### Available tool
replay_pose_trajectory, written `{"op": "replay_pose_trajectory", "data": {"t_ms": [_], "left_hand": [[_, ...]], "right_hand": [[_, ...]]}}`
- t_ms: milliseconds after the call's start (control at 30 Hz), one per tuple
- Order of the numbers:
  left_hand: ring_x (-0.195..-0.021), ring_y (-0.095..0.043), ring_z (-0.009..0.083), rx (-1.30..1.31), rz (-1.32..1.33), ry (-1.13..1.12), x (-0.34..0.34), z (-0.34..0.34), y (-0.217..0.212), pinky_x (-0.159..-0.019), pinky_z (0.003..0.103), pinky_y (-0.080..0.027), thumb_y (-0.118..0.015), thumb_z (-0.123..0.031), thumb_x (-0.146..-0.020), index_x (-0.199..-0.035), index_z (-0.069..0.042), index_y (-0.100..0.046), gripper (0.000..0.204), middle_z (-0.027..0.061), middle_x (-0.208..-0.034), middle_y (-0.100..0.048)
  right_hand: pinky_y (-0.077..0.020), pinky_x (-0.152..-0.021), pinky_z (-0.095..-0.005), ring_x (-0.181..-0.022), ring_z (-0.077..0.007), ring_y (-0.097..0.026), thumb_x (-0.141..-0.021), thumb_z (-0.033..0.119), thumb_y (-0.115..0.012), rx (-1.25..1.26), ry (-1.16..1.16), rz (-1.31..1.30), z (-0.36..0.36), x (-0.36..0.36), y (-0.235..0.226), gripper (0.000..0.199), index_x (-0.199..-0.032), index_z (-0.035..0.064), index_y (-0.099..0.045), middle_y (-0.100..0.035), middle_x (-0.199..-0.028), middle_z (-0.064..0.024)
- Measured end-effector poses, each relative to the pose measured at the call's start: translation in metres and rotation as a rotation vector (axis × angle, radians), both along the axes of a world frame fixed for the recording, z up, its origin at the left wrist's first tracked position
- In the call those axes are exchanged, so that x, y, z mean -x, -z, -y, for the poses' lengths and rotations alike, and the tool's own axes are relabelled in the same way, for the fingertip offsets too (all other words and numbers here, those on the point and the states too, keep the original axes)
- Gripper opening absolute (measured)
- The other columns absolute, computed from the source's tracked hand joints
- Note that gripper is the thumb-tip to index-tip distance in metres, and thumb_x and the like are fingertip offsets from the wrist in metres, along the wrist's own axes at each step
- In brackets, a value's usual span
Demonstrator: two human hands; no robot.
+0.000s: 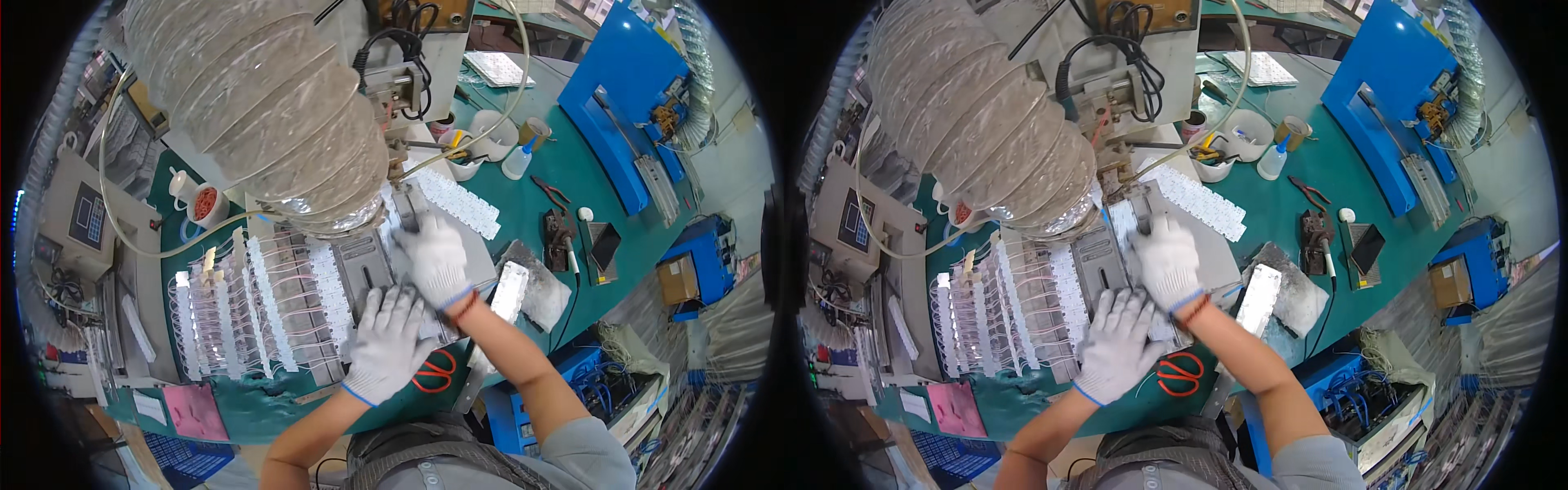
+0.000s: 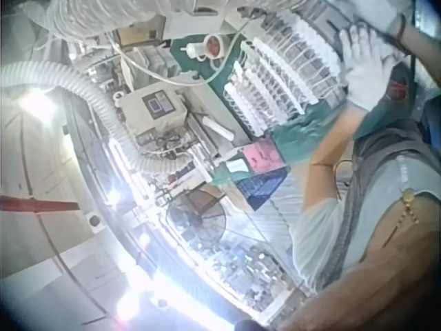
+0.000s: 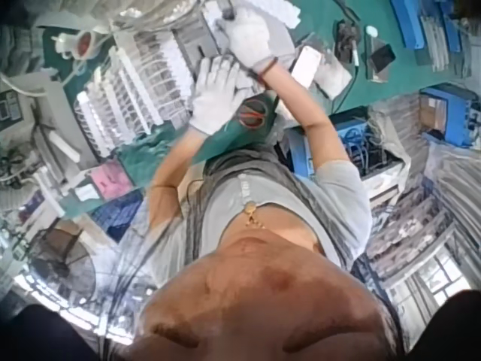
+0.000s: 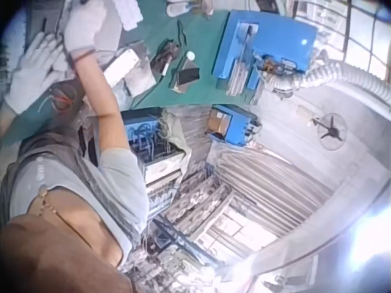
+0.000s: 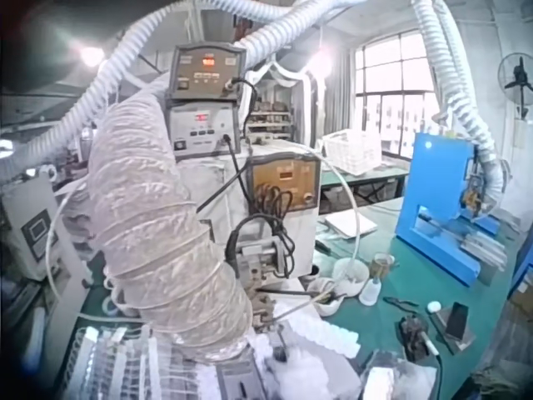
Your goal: The recorder is feeding LED strips into an assembly machine and moving processed parts into crates.
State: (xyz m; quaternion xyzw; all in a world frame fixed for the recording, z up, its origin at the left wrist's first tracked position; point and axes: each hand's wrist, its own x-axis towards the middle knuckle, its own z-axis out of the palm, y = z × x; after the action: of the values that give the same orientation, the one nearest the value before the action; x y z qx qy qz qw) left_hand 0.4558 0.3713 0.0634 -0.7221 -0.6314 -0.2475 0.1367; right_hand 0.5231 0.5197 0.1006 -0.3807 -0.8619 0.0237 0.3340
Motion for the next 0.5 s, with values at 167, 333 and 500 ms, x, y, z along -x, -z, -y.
{"op": "replay_pose_trajectory", "data": {"t_ms": [167,333,500], "left_hand": [[-0.129,-0.039,0.0402,0.018,-0.043,-0.087,0.023,-0.039,0.004,-0.11,0.051,-0.025,-0.055,-0.047,-0.085,-0.129,0.005,-0.047,0.069,0.0247,-0.132,-0.048],[-0.122,-0.048,0.0403,-0.055,0.131,-0.02,0.016,-0.036,-0.009,-0.107,0.045,-0.034,-0.055,-0.036,-0.088,-0.129,0.004,-0.048,0.058,0.0245,-0.13,-0.05],[-0.124,-0.047,0.0383,0.298,0.459,0.644,-0.052,-0.002,0.04,-0.107,0.043,-0.035,-0.054,-0.027,-0.089,-0.132,0.001,-0.047,0.051,0.0236,-0.132,-0.049]], "right_hand": [[-0.046,-0.09,-0.0386,-0.105,-0.0329,-0.057,-0.083,0.02,-0.062,-0.073,-0.105,-0.287,0.0,-0.034,-0.001,0.026,-0.1,0.0018,-0.068,-0.059,-0.115,-0.0187],[-0.0455,-0.089,-0.036,-0.101,-0.0314,-0.061,-0.09,0.031,-0.056,0.649,0.925,-0.699,0.126,-0.182,0.219,0.041,-0.111,-0.0041,-0.061,-0.062,-0.108,-0.0242],[-0.0478,-0.082,-0.0385,-0.1,-0.0357,-0.06,-0.091,0.045,-0.048,1.18,0.531,-0.62,0.146,-0.177,0.237,0.051,-0.112,-0.0003,-0.059,-0.062,-0.112,-0.0221]]}}
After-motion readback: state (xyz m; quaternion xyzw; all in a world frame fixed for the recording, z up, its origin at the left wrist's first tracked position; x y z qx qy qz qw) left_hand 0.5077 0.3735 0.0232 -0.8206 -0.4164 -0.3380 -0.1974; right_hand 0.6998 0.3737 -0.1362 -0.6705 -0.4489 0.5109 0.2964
